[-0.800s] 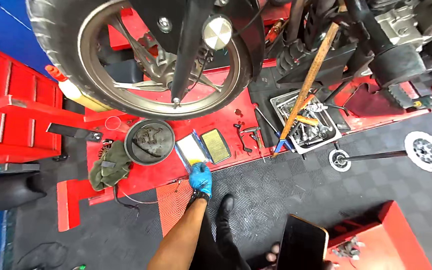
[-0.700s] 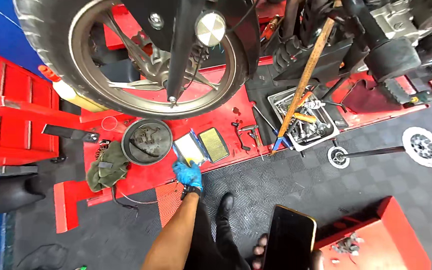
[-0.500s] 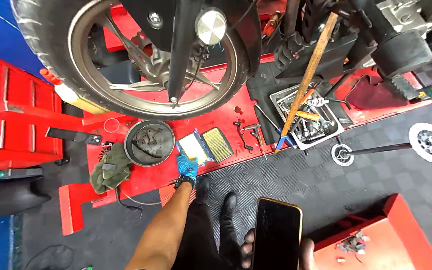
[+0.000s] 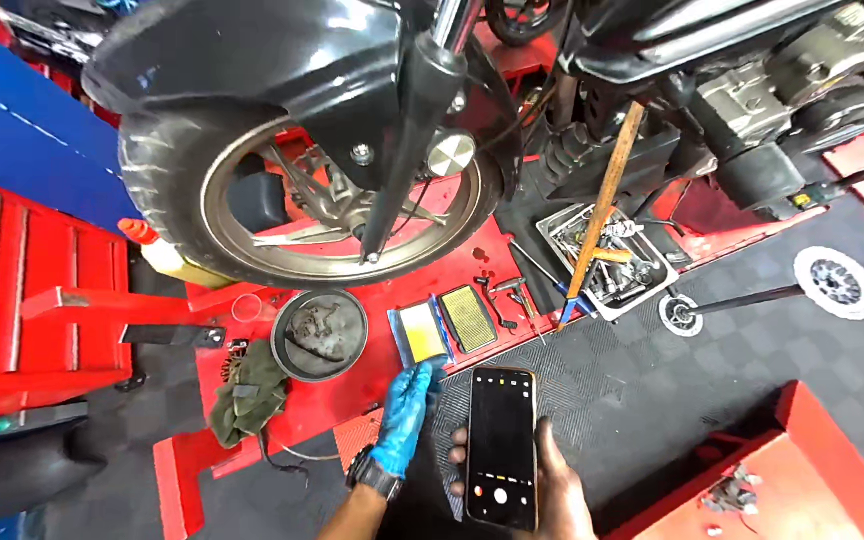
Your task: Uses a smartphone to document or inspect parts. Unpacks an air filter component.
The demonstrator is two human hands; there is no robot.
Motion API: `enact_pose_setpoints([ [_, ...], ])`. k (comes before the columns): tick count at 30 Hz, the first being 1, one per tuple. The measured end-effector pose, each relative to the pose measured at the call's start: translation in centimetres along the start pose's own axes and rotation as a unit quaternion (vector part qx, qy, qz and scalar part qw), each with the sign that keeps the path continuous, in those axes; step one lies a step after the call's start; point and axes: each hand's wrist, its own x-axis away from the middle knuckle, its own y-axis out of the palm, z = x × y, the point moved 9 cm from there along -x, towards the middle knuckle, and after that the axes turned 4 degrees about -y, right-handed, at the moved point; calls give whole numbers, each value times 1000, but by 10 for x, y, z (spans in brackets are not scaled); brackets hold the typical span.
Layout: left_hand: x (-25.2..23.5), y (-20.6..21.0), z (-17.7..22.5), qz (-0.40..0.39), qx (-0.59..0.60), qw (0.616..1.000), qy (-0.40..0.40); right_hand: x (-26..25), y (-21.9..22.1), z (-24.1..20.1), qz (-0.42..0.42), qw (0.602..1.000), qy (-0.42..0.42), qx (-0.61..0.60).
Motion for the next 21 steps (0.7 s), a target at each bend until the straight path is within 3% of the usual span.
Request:
enact_pose_setpoints([
  [2, 18, 4, 28, -50, 48, 997, -17, -12, -4, 8, 17, 1000, 8, -6],
  [4, 21, 0, 44, -50, 54, 997, -30, -21, -6, 15, 50, 998, 20, 17],
  [13, -30, -17, 74, -36, 32, 998, -37, -44, -14, 2, 201, 952, 38, 226],
  [21, -32, -16, 111, -17, 40, 999, -2, -50, 9, -39, 179, 932, 26, 315],
])
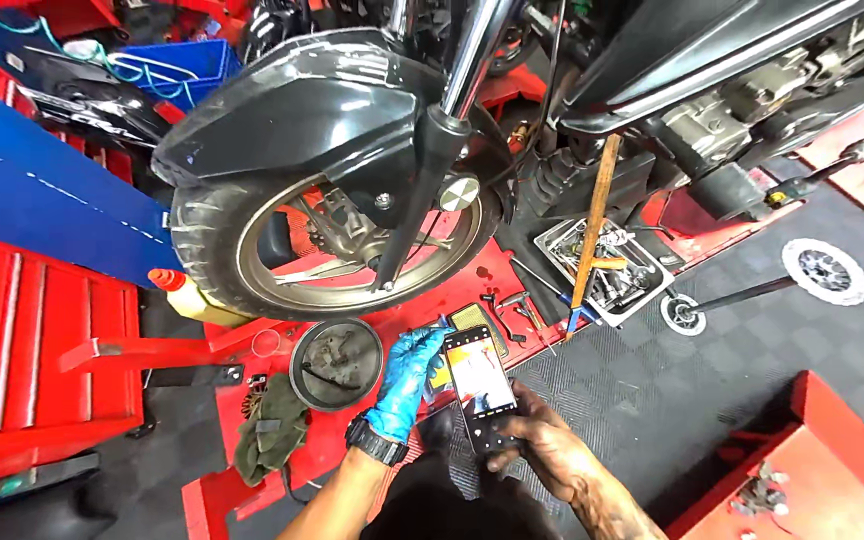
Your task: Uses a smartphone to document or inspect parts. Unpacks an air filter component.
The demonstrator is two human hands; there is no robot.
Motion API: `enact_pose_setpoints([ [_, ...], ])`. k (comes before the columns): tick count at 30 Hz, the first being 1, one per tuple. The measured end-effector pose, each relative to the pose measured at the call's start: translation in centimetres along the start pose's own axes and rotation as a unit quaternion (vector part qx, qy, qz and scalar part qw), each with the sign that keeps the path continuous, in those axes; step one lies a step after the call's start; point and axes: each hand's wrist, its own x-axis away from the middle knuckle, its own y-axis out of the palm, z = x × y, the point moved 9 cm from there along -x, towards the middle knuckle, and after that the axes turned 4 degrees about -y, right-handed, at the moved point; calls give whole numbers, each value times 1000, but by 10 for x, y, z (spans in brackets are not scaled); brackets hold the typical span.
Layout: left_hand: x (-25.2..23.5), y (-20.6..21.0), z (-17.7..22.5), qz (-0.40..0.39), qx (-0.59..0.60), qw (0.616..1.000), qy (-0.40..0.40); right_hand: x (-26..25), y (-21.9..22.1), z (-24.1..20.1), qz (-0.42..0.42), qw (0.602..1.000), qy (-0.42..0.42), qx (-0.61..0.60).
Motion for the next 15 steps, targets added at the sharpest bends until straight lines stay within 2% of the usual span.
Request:
enact_pose_setpoints([
  [7, 7, 6, 22, -9, -2, 1000, 28, 3, 0, -11, -23, 1000, -1, 18],
  [15, 3, 6, 24, 1, -11, 1000, 19, 3, 1, -18, -40, 999, 4, 15],
])
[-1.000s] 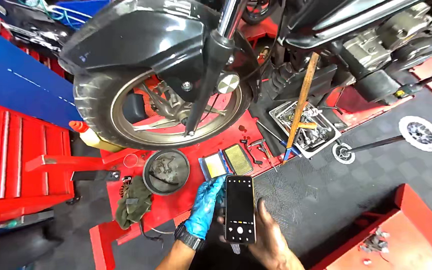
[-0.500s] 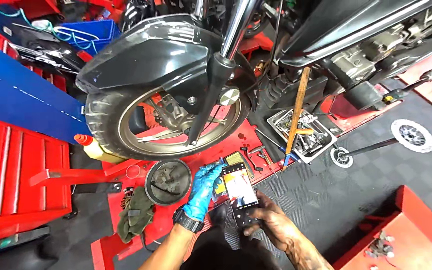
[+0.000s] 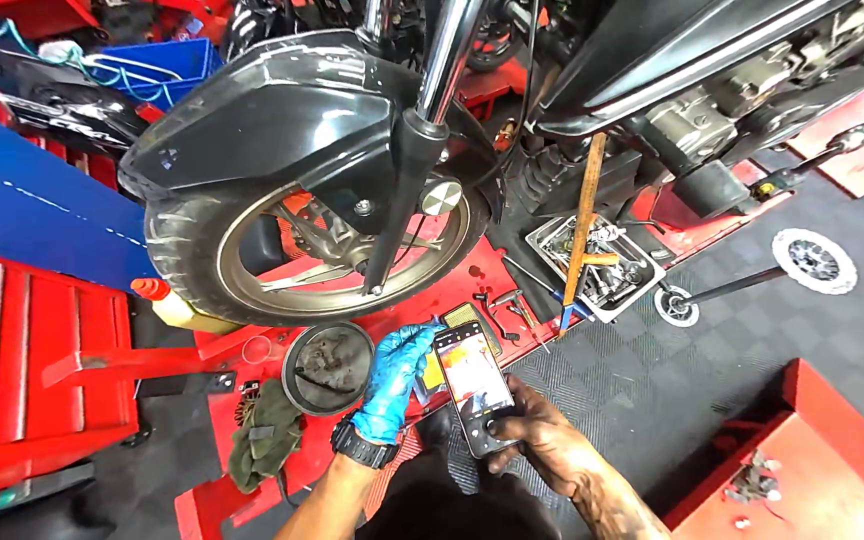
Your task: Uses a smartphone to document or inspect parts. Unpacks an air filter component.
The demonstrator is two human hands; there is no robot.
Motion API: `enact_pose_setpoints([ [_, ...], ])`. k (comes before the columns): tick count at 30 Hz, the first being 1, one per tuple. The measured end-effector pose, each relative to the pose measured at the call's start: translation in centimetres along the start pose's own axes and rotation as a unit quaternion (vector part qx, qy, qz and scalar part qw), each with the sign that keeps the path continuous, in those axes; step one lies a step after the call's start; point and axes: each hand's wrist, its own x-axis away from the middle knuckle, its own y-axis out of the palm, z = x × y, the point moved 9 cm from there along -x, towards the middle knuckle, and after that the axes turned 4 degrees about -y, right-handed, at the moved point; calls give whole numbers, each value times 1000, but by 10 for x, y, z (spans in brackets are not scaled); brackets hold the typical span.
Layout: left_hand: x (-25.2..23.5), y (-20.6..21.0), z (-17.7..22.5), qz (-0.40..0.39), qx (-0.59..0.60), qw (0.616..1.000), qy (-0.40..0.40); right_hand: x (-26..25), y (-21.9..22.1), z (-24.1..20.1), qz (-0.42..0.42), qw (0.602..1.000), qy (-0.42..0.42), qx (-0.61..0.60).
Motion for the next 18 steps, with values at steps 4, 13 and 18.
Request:
enact_pose_setpoints([
  [4, -2, 0, 0, -3, -2, 1000, 1, -2, -2, -3, -1, 1000, 1, 5],
  [13, -8, 2, -4, 10, 5, 1000, -10, -7, -8, -5, -2, 1000, 6, 1],
  [18, -9, 3, -8, 15, -2, 1000, -20, -7, -12, -5, 5, 1000, 8, 4],
])
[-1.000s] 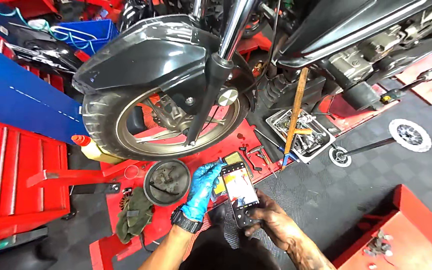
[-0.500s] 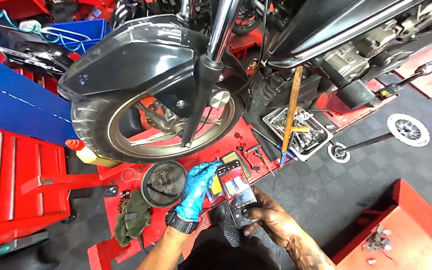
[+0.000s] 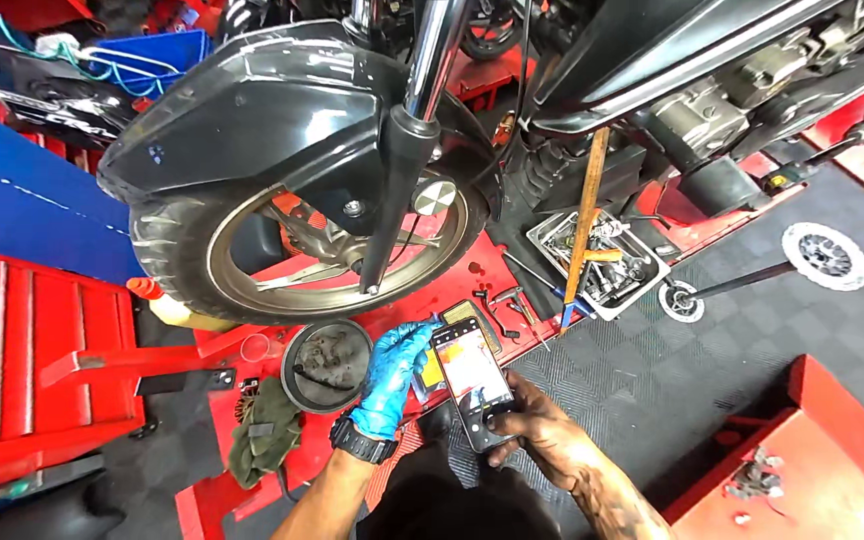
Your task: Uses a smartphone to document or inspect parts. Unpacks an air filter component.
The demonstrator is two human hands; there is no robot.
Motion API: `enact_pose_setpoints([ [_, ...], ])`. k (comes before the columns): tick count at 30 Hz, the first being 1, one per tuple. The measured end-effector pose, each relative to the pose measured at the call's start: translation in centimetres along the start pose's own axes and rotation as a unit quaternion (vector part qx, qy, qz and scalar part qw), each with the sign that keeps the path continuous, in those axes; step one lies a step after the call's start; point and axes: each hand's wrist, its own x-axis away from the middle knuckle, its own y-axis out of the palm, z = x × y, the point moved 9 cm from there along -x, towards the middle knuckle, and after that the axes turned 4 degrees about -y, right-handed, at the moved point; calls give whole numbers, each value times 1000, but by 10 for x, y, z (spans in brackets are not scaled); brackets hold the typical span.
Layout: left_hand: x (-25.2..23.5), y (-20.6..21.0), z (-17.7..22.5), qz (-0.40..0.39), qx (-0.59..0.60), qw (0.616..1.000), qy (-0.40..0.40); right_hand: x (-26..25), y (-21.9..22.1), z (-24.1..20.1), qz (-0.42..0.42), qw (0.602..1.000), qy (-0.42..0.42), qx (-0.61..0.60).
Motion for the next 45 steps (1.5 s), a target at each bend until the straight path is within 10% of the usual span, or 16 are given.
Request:
enact_pose_setpoints([
  [45, 18, 62, -16, -160, -66, 985, -20, 54, -22, 42, 165, 980, -111, 7],
])
